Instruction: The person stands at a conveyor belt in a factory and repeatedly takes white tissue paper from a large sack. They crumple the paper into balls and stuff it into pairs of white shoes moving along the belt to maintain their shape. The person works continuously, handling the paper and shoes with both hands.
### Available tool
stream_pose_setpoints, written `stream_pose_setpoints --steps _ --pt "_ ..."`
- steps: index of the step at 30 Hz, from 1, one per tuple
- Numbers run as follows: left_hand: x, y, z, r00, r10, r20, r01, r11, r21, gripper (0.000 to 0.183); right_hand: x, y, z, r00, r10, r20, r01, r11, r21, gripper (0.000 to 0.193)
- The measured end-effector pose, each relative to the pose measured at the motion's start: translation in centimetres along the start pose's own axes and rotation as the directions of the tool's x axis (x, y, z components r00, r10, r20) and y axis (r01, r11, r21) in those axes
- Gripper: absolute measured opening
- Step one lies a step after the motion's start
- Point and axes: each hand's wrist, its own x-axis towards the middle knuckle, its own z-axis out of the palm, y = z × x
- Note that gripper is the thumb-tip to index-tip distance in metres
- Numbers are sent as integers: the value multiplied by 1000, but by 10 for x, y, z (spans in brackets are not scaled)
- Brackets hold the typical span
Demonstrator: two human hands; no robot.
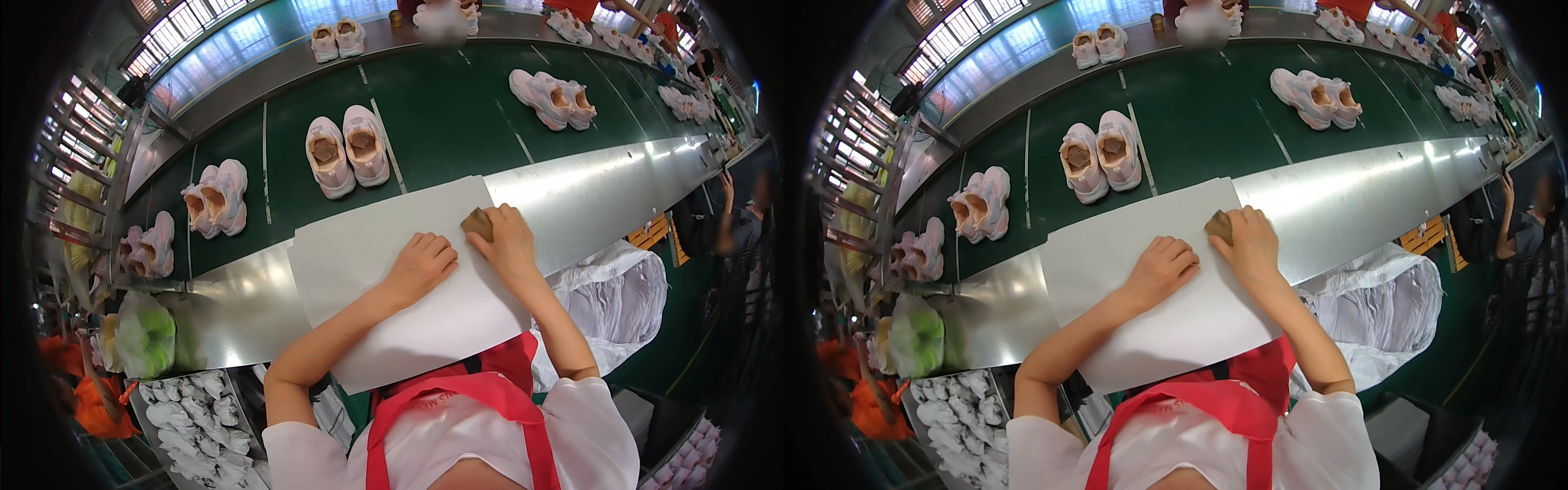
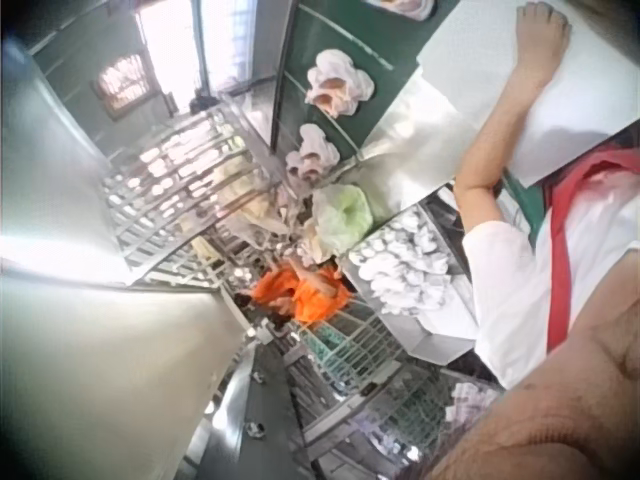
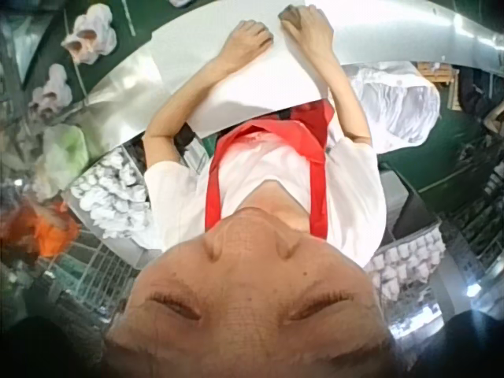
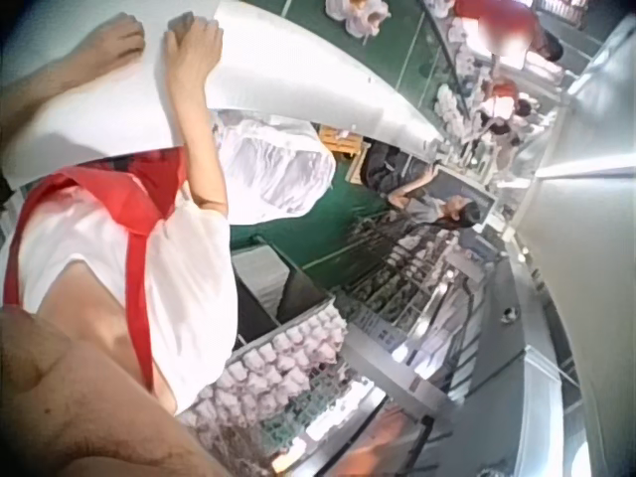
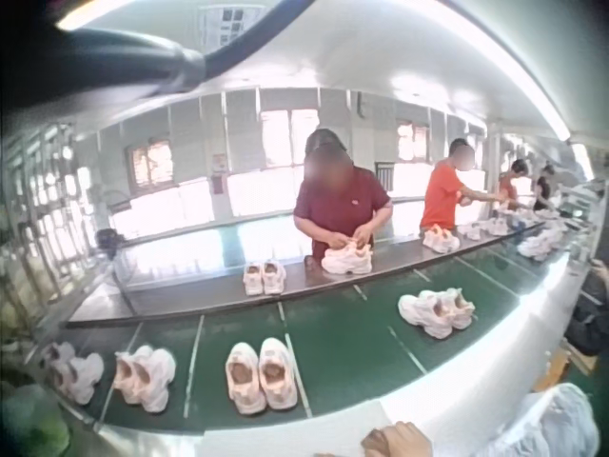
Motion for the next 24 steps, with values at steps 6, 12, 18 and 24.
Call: stream_pose_setpoints --steps 6,12,18,24 --pt "-3 3 -1 997 -83 -11 82 996 -43 26 4 10 -1 992 40 121 -70 964 256 21" --pt "2 5 7 998 -60 8 59 990 129 33 -15 2 -14 960 -120 254 6 912 410 23" --pt "8 7 2 994 -108 -21 105 987 -118 7 -2 22 6 996 77 49 -91 854 512 27" --pt "9 20 8 989 -49 143 48 999 6 16 -22 36 -2 846 87 -527 120 930 347 22"
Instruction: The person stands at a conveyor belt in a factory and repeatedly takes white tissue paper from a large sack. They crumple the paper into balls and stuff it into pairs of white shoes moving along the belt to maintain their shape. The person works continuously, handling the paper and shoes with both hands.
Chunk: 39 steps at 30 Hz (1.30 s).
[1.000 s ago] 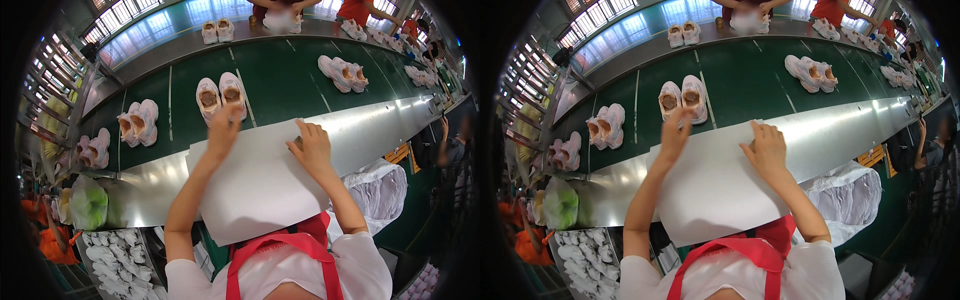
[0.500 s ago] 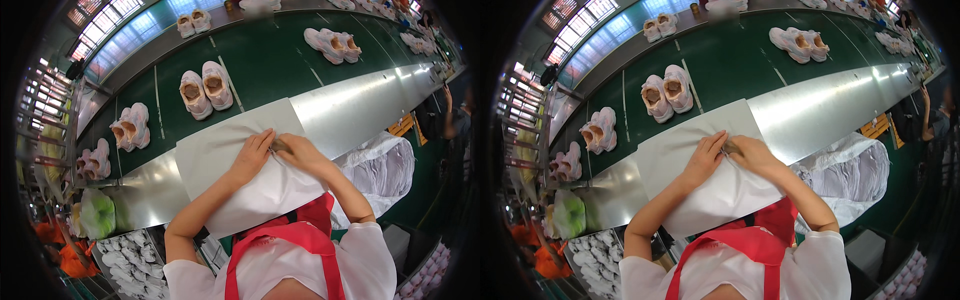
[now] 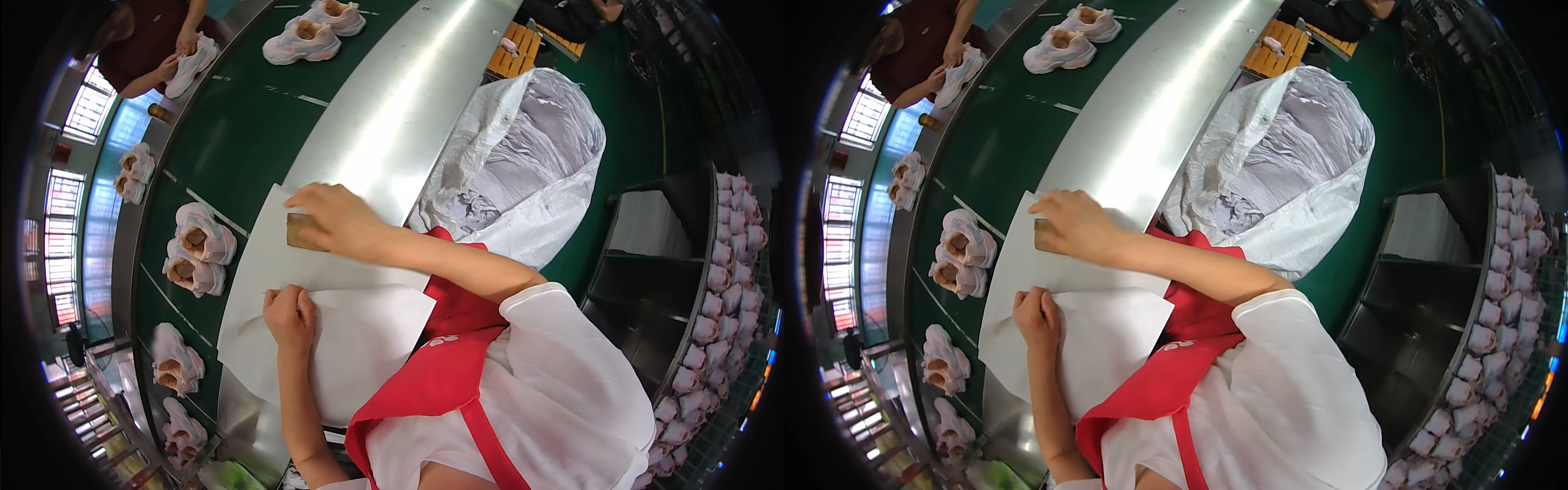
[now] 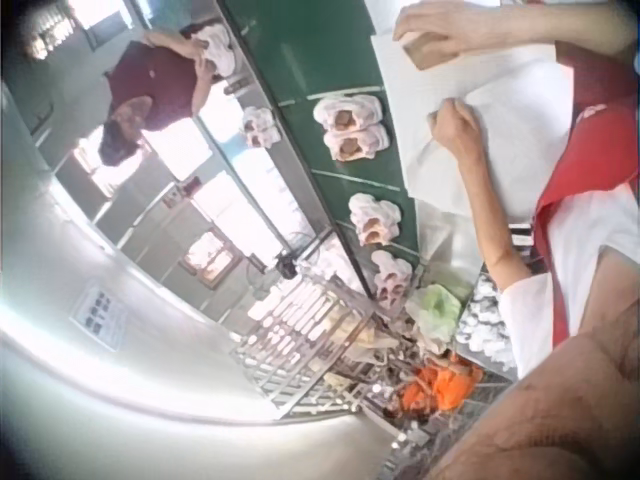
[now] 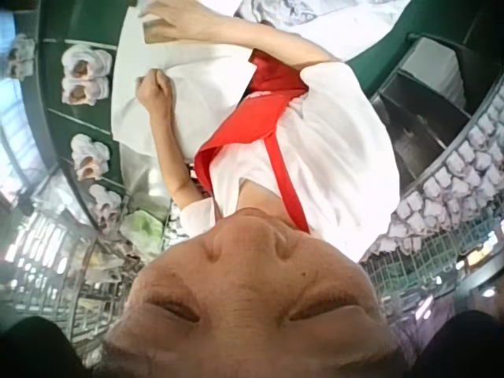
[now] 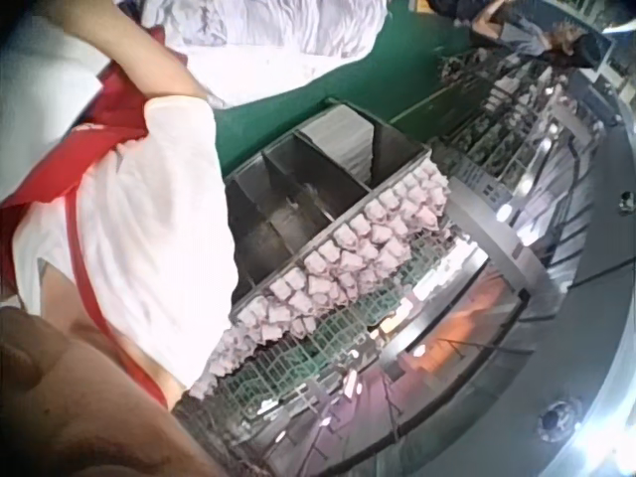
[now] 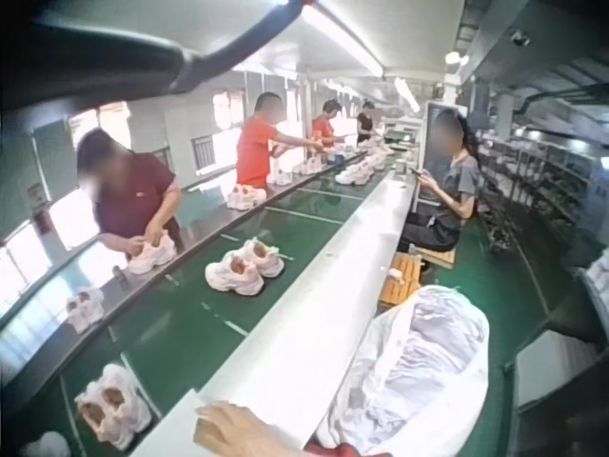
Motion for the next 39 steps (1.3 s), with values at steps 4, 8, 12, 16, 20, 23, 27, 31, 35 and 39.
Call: stream_pose_setpoints --steps 4,8,12,16,20,23,27,31,35,39 --pt "-5 -3 3 999 -20 -26 20 1000 20 17 -58 57 -70 757 643 -117 -579 743 336 10" --pt "-7 -1 0 997 -73 -2 73 997 19 18 -173 181 -132 471 770 -431 -745 609 274 12" --pt "-7 -3 2 997 -69 17 68 997 23 23 -259 267 -178 503 670 -546 -864 403 -302 24" --pt "-11 -2 0 994 -103 37 102 994 36 22 -256 289 -195 530 672 -518 -835 307 -456 32" --pt "-14 -3 0 992 -118 51 115 992 49 22 -260 312 -206 624 609 -490 -753 300 -586 35" --pt "-14 -2 1 992 -123 44 120 991 50 22 -258 311 -211 576 679 -456 -759 237 -606 31" --pt "-15 0 0 988 -143 54 140 988 63 24 -265 304 -212 576 707 -411 -748 252 -614 32" --pt "-16 -2 0 989 -132 66 128 990 65 26 -248 295 -212 596 673 -439 -765 308 -566 33" --pt "-15 -2 -2 989 -118 86 112 991 71 28 -245 305 -212 595 682 -426 -761 308 -571 29" --pt "-12 2 -1 990 -129 61 125 990 63 27 -252 316 -217 598 694 -400 -740 286 -609 20"
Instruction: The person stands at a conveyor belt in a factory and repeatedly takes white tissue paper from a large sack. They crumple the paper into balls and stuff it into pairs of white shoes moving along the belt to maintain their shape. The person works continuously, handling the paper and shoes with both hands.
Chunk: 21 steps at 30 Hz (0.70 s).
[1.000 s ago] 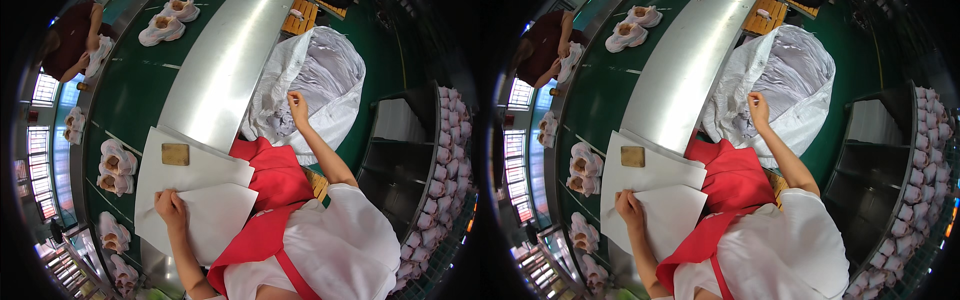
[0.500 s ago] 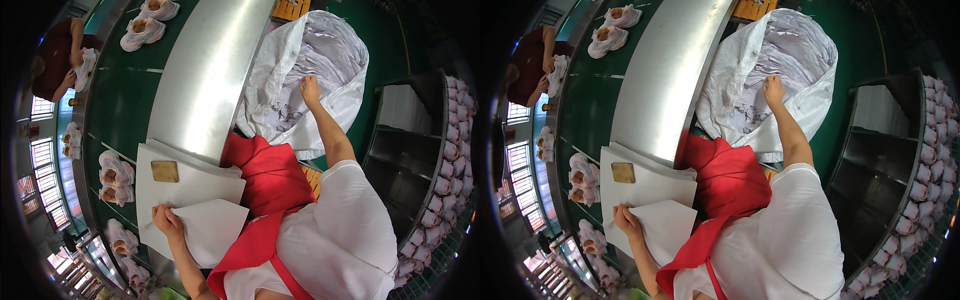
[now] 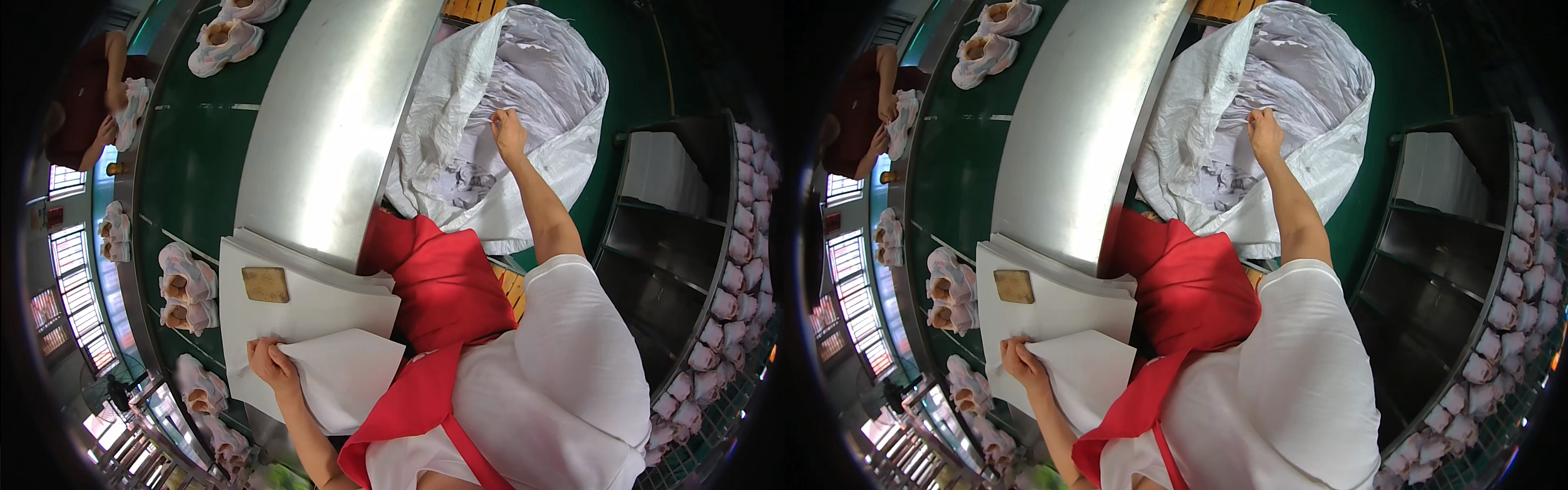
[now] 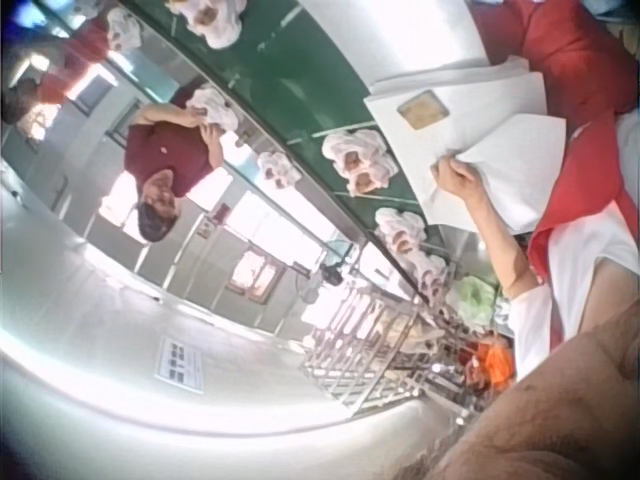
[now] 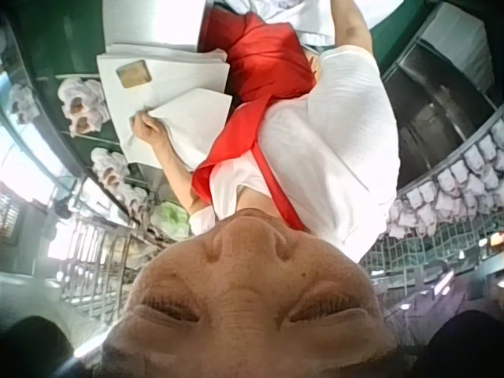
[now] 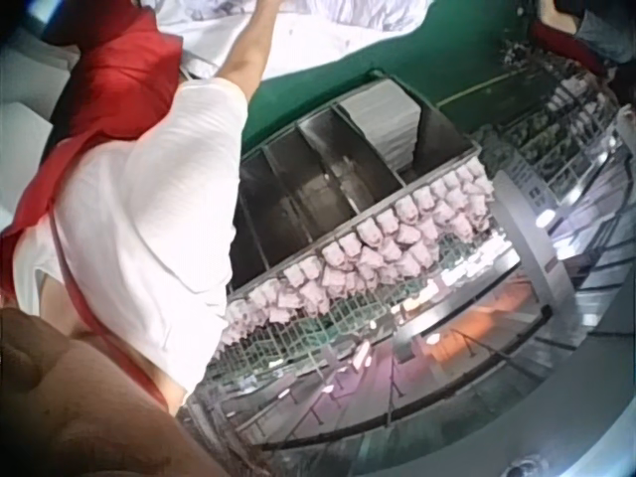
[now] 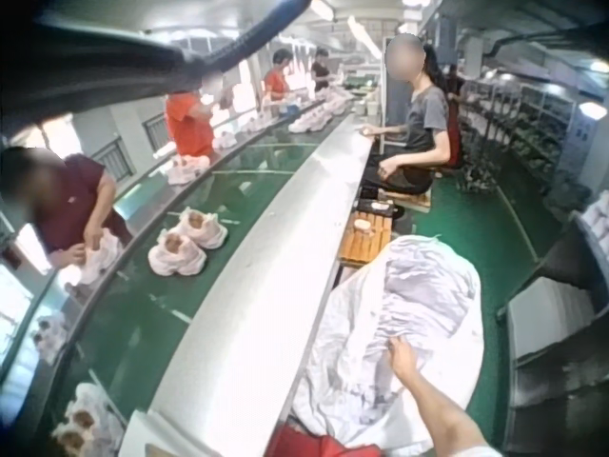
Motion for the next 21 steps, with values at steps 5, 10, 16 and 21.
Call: stream_pose_setpoints --steps 5,10,16,21 --pt "-1 0 1 1000 -9 -10 9 1000 0 27 -32 -1 -6 992 -125 -12 125 991 35 12" --pt "0 1 1 1000 -8 -11 8 1000 1 27 -55 17 7 986 -103 131 88 989 118 17" --pt "-1 1 0 1000 -14 -13 14 1000 3 27 -24 0 -6 990 133 51 -142 951 274 22" --pt "0 2 0 1000 -14 -8 14 1000 5 28 0 16 7 988 154 13 -151 946 287 23"
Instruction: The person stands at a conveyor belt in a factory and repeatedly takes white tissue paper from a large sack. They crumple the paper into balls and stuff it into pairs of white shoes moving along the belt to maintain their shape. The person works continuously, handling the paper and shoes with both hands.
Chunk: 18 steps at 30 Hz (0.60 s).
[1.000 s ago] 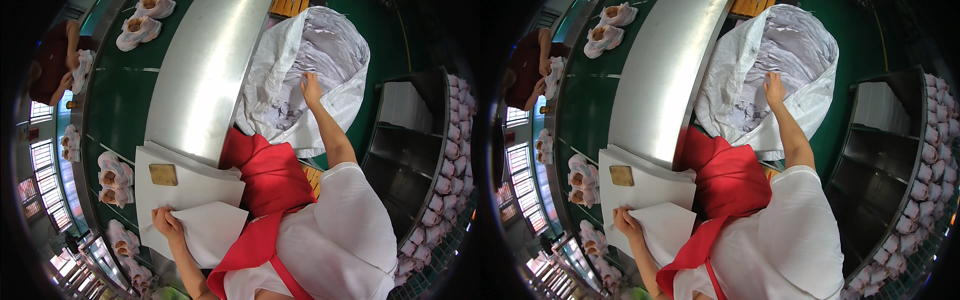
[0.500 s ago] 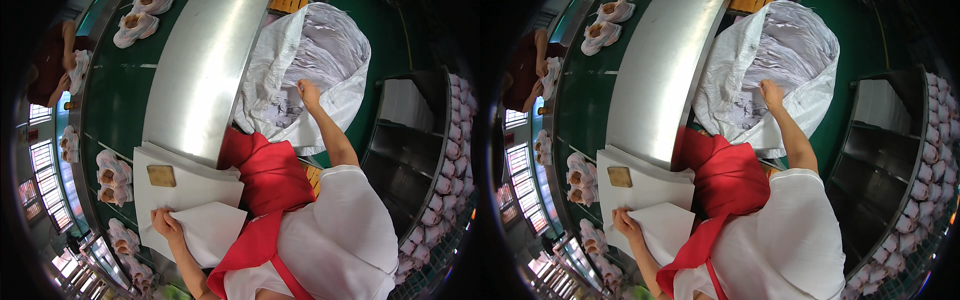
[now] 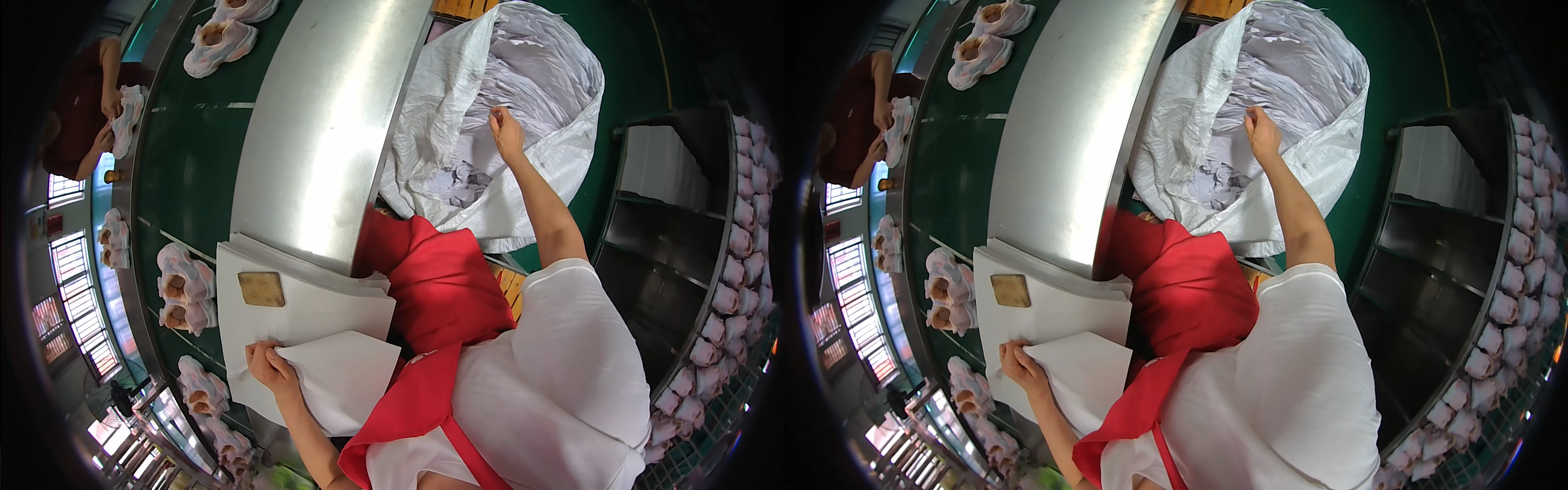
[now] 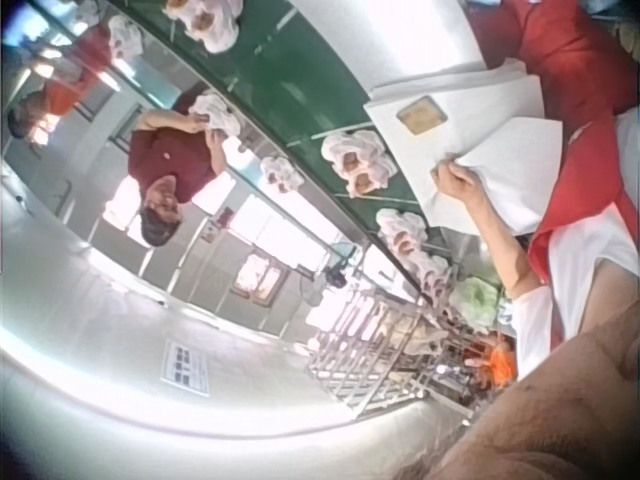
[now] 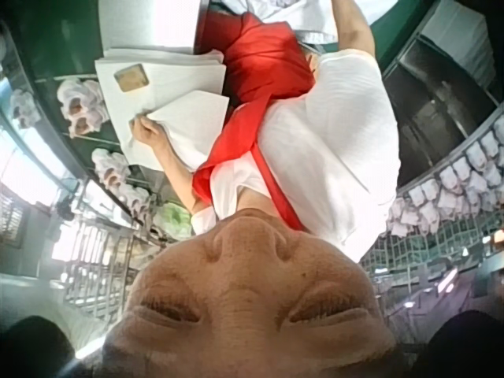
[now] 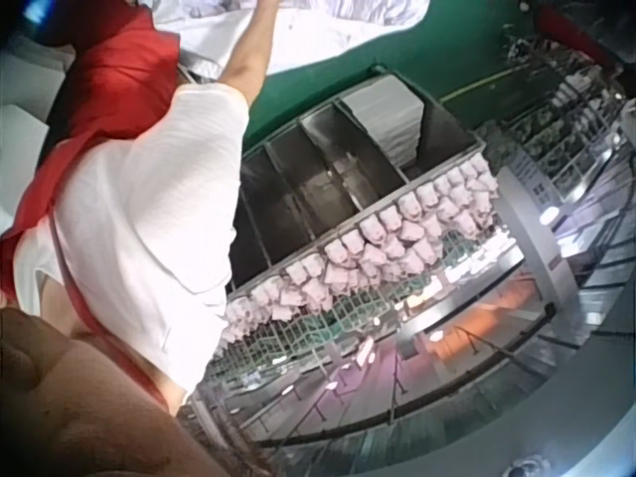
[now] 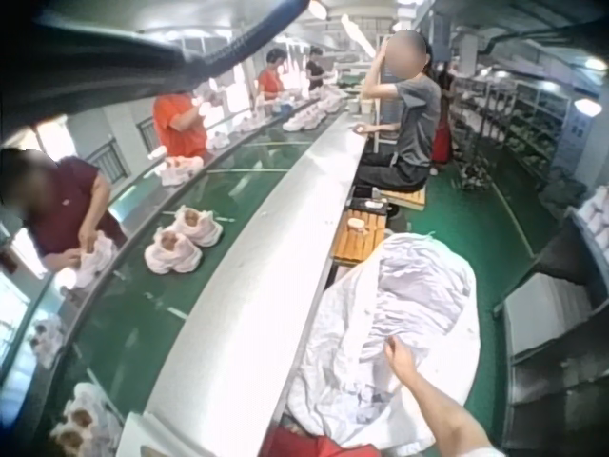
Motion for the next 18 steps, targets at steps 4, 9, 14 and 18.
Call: stream_pose_setpoints --steps 4,9,14,18 --pt "-2 0 -1 1000 -11 1 11 1000 7 28 2 -10 -3 994 -109 -4 108 989 -100 20" --pt "-3 -2 0 1000 -9 -4 9 1000 1 28 2 -4 -4 980 -201 -3 197 962 -187 13" --pt "-3 -1 0 1000 -9 -4 9 1000 11 27 -12 -12 -14 964 -208 166 249 924 -290 22" --pt "-3 0 -1 1000 -1 -4 1 1000 5 26 -21 6 -14 950 -260 171 304 894 -328 47"
